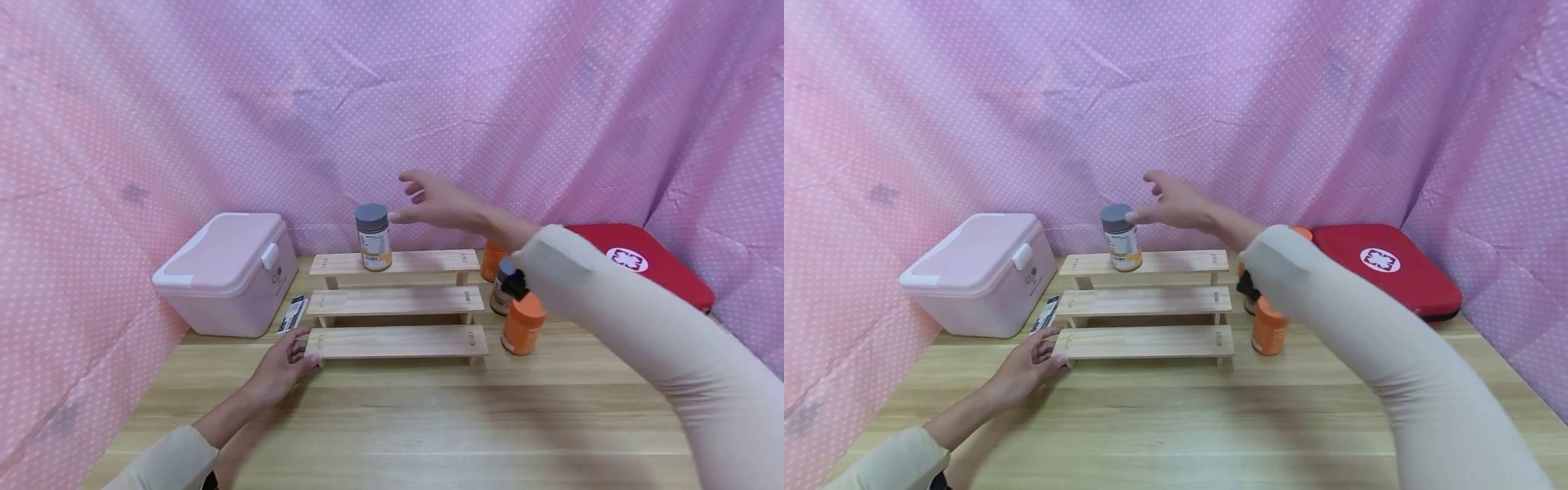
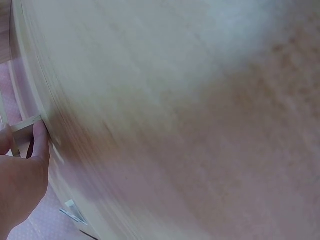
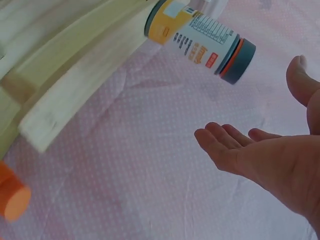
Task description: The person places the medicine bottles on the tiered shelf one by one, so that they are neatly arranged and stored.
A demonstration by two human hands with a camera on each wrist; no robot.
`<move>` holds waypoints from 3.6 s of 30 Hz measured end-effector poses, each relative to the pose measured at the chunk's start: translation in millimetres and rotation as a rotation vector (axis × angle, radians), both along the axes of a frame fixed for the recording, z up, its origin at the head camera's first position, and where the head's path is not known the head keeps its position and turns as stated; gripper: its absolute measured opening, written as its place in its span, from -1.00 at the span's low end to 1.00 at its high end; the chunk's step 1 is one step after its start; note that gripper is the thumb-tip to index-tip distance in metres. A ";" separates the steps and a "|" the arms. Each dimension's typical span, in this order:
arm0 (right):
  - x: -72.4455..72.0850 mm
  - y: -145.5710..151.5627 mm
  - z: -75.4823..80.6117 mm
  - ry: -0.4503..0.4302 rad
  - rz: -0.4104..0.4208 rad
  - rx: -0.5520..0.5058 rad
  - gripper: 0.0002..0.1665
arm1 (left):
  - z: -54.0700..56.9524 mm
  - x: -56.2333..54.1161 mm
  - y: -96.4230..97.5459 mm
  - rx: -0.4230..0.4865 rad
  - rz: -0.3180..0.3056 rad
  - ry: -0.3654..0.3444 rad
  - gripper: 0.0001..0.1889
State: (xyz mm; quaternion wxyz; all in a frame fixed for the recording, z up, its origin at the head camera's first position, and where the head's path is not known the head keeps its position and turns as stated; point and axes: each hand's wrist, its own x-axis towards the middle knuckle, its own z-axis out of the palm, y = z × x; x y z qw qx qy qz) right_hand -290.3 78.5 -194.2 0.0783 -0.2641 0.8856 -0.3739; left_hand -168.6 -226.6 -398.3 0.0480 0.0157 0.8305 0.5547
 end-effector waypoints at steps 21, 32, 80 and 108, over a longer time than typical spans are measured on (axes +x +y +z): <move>78.2 141.1 -51.9 0.128 -0.079 0.104 -0.13 | 1.0 2.1 0.9 0.009 0.001 -0.011 -0.37; 92.4 171.2 -96.5 0.122 -0.127 0.105 -0.12 | 1.4 1.6 0.7 0.032 -0.004 -0.011 -0.37; 81.9 181.7 -149.0 0.030 -0.086 -0.022 -0.31 | -0.7 0.9 2.0 0.011 0.006 -0.035 -0.38; 108.0 181.7 -115.0 0.107 -0.040 -0.084 -0.36 | 1.9 1.0 3.3 0.028 0.014 -0.043 -0.39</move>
